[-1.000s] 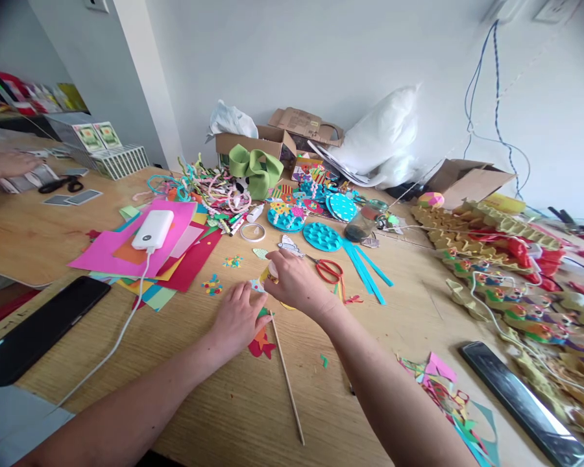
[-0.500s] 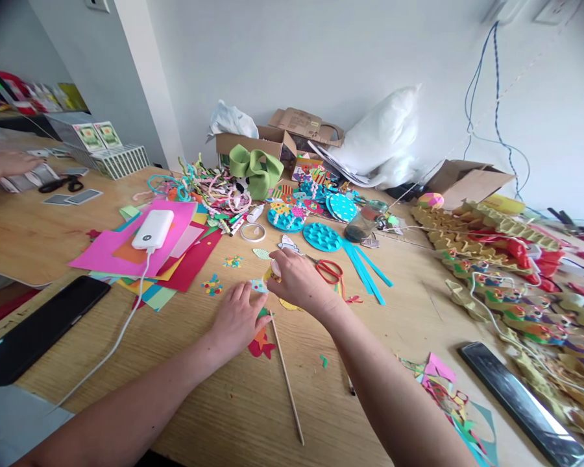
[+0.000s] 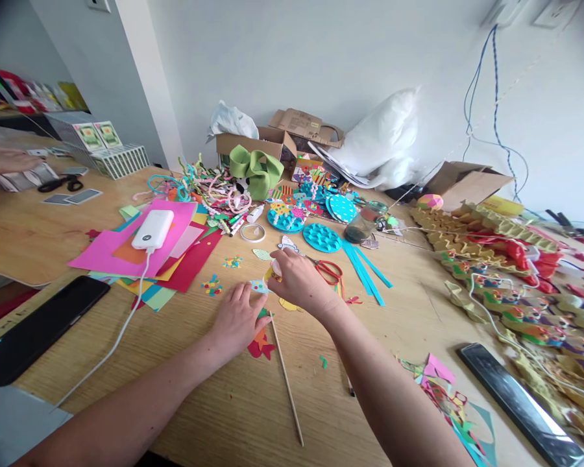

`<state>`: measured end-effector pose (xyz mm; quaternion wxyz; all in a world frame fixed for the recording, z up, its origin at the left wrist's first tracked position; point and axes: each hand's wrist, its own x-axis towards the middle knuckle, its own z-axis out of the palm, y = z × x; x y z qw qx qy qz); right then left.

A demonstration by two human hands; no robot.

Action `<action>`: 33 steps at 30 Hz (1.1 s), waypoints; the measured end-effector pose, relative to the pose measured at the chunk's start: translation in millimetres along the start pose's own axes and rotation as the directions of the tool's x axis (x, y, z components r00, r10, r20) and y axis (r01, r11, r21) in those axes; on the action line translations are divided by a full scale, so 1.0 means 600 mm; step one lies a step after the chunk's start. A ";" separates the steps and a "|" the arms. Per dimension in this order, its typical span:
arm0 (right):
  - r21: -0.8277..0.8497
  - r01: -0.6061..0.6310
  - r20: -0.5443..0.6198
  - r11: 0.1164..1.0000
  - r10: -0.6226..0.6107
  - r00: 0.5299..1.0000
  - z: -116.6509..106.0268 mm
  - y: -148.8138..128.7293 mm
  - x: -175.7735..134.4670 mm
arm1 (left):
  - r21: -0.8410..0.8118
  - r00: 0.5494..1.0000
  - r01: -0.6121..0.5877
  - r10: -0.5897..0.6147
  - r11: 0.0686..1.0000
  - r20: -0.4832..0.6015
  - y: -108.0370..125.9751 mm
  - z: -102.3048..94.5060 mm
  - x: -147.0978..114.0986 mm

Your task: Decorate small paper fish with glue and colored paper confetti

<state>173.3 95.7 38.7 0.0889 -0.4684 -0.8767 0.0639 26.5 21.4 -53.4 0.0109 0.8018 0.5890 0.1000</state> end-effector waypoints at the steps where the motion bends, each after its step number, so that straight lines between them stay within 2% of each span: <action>1: -0.003 -0.001 -0.005 1.000 0.001 1.000 0.000 0.000 0.000 | -0.001 1.000 -0.001 0.001 1.000 0.000 0.000 0.001 0.000; 17: 0.001 -0.031 0.006 1.000 0.031 1.000 -0.006 0.005 -0.001 | 0.003 1.000 0.007 -0.007 1.000 0.008 0.000 0.001 0.000; 21: 0.089 -0.082 -0.108 0.993 0.092 0.990 -0.011 0.019 -0.006 | 0.027 1.000 0.010 -0.010 1.000 0.028 0.000 -0.001 0.000; 24: 0.264 -0.177 -0.175 0.948 0.228 0.958 -0.018 0.041 -0.013 | 0.026 0.999 0.014 -0.015 1.000 0.048 0.001 -0.002 0.001; 26: 0.456 -0.252 -0.143 0.854 0.349 0.926 -0.022 0.061 -0.021 | 0.024 0.998 0.013 -0.014 1.000 0.054 0.001 0.000 0.001; 28: 0.672 -0.265 -0.096 0.691 0.437 0.894 -0.023 0.084 -0.030 | 0.022 0.999 0.010 -0.011 1.000 0.049 -0.001 0.003 0.001; 30: 0.843 -0.200 -0.091 0.500 0.499 0.862 -0.022 0.106 -0.041 | 0.019 0.999 0.008 -0.008 1.000 0.035 -0.002 0.006 0.000; 33: 0.968 -0.088 -0.063 0.233 0.573 0.817 -0.013 0.134 -0.058 | 0.013 1.000 0.005 -0.005 1.000 0.009 -0.003 0.008 -0.002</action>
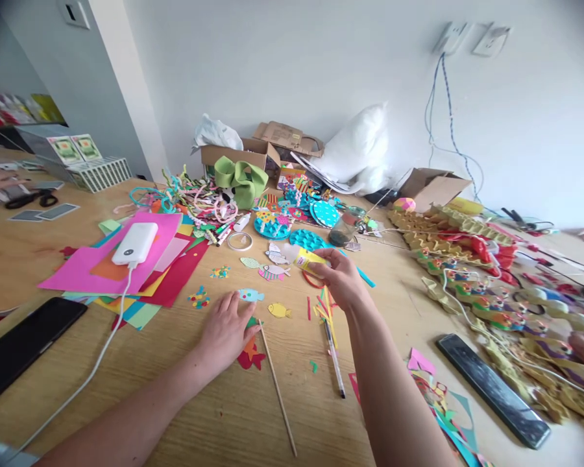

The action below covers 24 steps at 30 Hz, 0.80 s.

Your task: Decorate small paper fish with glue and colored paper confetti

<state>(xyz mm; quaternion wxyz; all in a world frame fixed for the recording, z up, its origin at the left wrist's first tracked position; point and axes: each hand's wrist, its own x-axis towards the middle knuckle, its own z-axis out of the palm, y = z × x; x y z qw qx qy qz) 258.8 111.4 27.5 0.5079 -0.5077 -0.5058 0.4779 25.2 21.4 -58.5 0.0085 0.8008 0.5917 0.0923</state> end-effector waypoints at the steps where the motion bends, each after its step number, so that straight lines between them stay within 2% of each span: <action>1: 0.064 -0.020 -0.019 0.998 0.021 1.000 -0.008 0.007 0.000 | -0.002 1.000 -0.002 0.002 1.000 -0.009 0.000 0.000 0.000; 4: 0.122 -0.052 -0.057 0.991 0.059 0.997 -0.029 0.033 0.003 | -0.005 1.000 -0.003 0.003 1.000 -0.014 0.001 -0.002 0.000; 10: -0.110 0.038 -0.126 0.993 -0.052 0.991 -0.068 0.098 0.040 | -0.017 1.000 0.006 -0.006 1.000 -0.015 0.002 -0.001 0.002; 17: -0.381 0.073 -0.045 0.922 -0.097 0.994 -0.102 0.146 0.122 | 0.008 1.000 0.007 -0.008 1.000 0.018 0.000 0.001 0.003; 24: -0.551 0.107 -0.019 0.827 -0.141 0.990 -0.116 0.163 0.160 | 0.046 1.000 0.003 -0.002 0.999 -0.013 -0.001 0.009 0.003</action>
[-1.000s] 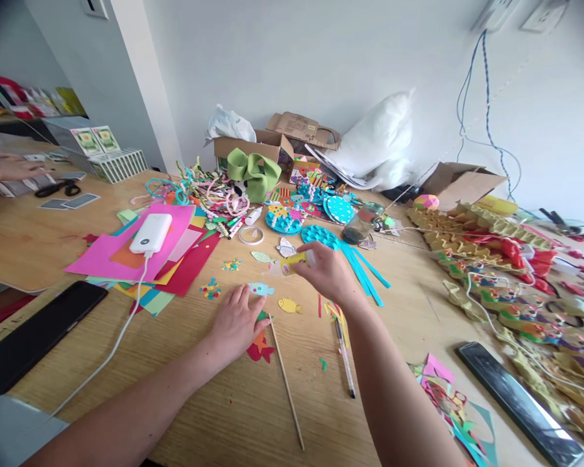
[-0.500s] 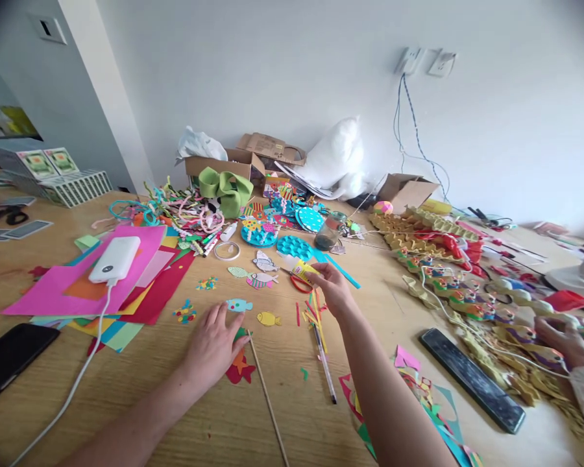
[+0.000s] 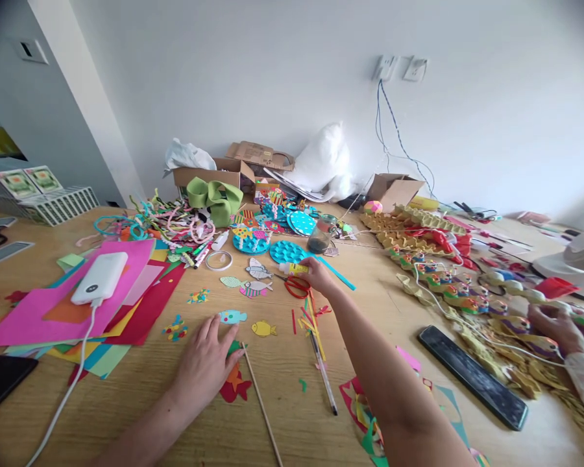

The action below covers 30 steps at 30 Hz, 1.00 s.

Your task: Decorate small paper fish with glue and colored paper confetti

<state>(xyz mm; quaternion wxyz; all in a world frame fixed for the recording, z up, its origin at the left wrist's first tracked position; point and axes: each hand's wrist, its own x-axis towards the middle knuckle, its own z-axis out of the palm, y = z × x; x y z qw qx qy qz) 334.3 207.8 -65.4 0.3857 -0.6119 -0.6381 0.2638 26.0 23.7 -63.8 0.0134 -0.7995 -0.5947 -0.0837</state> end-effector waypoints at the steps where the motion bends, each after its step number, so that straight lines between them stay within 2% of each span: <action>1: -0.031 0.007 0.002 0.999 -0.007 1.000 0.000 0.002 0.003 | 0.004 1.000 -0.002 0.002 1.000 -0.004 0.000 0.000 0.000; 10: -0.258 0.056 0.010 0.965 -0.056 0.998 0.001 0.001 0.010 | -0.027 0.999 0.008 -0.007 1.000 0.037 0.001 -0.005 -0.001; 15: -0.342 0.103 -0.032 0.934 -0.121 0.992 -0.001 -0.053 -0.024 | -0.030 0.998 0.010 -0.008 1.000 0.058 0.002 -0.011 0.000; 18: -0.330 0.334 0.062 0.883 -0.333 0.941 0.004 -0.115 -0.086 | -0.030 0.997 0.007 -0.004 1.000 0.072 0.002 -0.015 0.000; 20: -0.215 0.425 0.252 0.879 -0.371 0.894 0.012 -0.159 -0.145 | -0.027 0.997 -0.007 0.009 1.000 0.079 0.002 -0.017 0.000; 22: -0.206 0.421 0.451 0.883 -0.296 0.842 0.023 -0.196 -0.210 | -0.025 0.996 -0.010 0.012 1.000 0.088 0.003 -0.018 0.000; 25: -0.378 0.370 0.635 0.848 -0.053 0.771 0.040 -0.230 -0.298 | -0.028 0.997 -0.006 0.008 1.000 0.079 0.002 -0.018 0.000; 27: -0.488 0.374 0.694 0.788 0.091 0.714 0.049 -0.239 -0.341 | -0.023 0.998 -0.015 0.016 1.000 0.066 0.002 -0.018 0.000; 30: -0.587 0.372 0.682 0.719 0.191 0.706 0.059 -0.240 -0.380 | -0.009 0.998 -0.026 0.027 1.000 0.055 0.001 -0.017 -0.001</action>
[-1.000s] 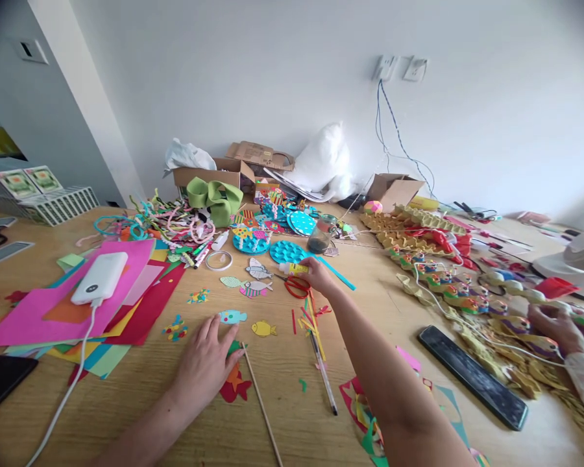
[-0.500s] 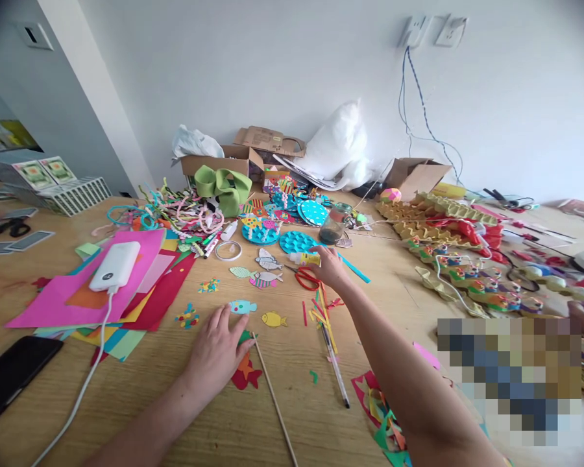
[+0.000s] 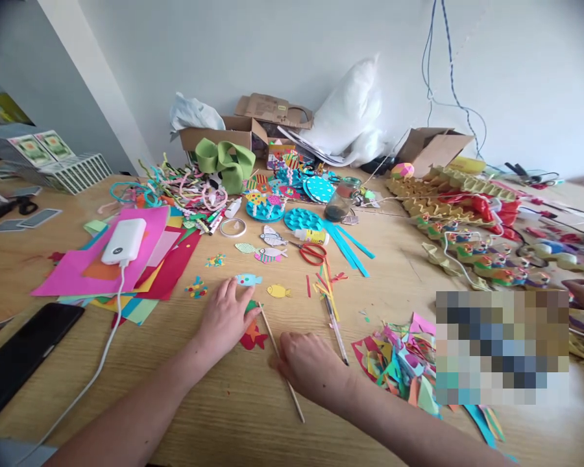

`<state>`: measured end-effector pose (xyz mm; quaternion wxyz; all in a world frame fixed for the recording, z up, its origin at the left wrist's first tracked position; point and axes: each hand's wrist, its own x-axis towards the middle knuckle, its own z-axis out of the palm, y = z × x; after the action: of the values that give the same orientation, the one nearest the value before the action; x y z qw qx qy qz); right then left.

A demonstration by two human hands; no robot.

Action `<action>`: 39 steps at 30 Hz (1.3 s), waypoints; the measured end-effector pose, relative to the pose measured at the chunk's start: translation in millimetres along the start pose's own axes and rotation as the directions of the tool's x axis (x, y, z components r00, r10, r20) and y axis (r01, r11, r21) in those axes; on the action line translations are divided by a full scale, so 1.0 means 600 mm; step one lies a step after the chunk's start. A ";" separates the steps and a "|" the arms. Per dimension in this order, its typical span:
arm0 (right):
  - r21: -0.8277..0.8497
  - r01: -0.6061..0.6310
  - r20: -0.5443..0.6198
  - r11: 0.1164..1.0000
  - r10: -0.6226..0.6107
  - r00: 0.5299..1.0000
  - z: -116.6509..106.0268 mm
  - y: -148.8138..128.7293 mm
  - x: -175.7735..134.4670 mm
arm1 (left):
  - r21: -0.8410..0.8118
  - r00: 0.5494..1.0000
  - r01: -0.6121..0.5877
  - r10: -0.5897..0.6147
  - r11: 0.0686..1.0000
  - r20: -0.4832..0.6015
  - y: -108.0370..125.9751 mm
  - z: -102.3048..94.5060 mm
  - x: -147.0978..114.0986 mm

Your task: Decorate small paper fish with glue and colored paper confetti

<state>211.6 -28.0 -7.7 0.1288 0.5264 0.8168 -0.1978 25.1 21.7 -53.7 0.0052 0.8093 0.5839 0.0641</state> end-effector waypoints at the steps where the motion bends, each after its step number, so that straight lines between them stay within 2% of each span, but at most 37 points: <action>1: -0.008 -0.019 -0.006 1.000 0.019 1.000 0.006 -0.003 -0.003 | 0.004 1.000 -0.003 0.003 1.000 -0.003 0.000 0.000 0.000; 6: 0.029 -0.056 -0.064 0.998 0.058 0.996 0.026 -0.004 -0.004 | 0.003 1.000 -0.003 0.003 1.000 0.001 0.001 -0.003 -0.001; 11: 0.205 -0.093 -0.185 0.974 0.132 0.974 0.027 0.011 -0.009 | -0.006 1.000 -0.002 0.001 1.000 -0.009 0.001 -0.003 -0.001; 13: 0.332 -0.091 -0.259 0.939 0.183 0.948 0.020 0.020 -0.014 | -0.014 1.000 0.003 -0.003 1.000 -0.012 0.000 -0.003 -0.001; 16: 0.575 -0.054 -0.301 0.816 0.272 0.914 0.004 0.033 -0.022 | -0.022 1.000 0.015 -0.016 1.000 -0.005 0.001 -0.002 -0.001; 19: 0.727 0.032 -0.344 0.686 0.323 0.882 -0.015 0.043 -0.026 | -0.021 1.000 0.027 -0.027 0.999 -0.001 0.003 -0.001 -0.001; 24: 0.828 0.273 -0.483 0.490 0.375 0.791 -0.050 0.045 -0.024 | -0.006 1.000 0.021 -0.021 1.000 -0.002 0.005 -0.002 -0.003; 29: 0.867 0.457 -0.498 0.200 0.395 0.772 -0.091 0.032 -0.012 | -0.008 0.999 0.042 -0.041 0.999 0.003 0.016 -0.010 -0.003; 31: 0.840 0.530 -0.528 0.111 0.387 0.756 -0.106 0.023 -0.002 | -0.006 0.999 0.051 -0.051 0.999 -0.008 0.021 -0.010 -0.001; 34: 0.773 0.630 -0.612 0.076 0.348 0.710 -0.124 0.004 0.017 | 0.003 0.997 0.068 -0.068 0.998 -0.019 0.027 -0.004 0.002; 39: 0.634 0.769 -0.752 0.076 0.292 0.591 -0.157 -0.030 0.042 | 0.008 0.995 0.090 -0.090 0.996 -0.031 0.030 0.006 0.004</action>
<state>184.8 29.0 68.9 -0.6358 0.3256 0.5250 -0.4627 43.1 18.7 -55.3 -0.0046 0.7812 0.6200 0.0734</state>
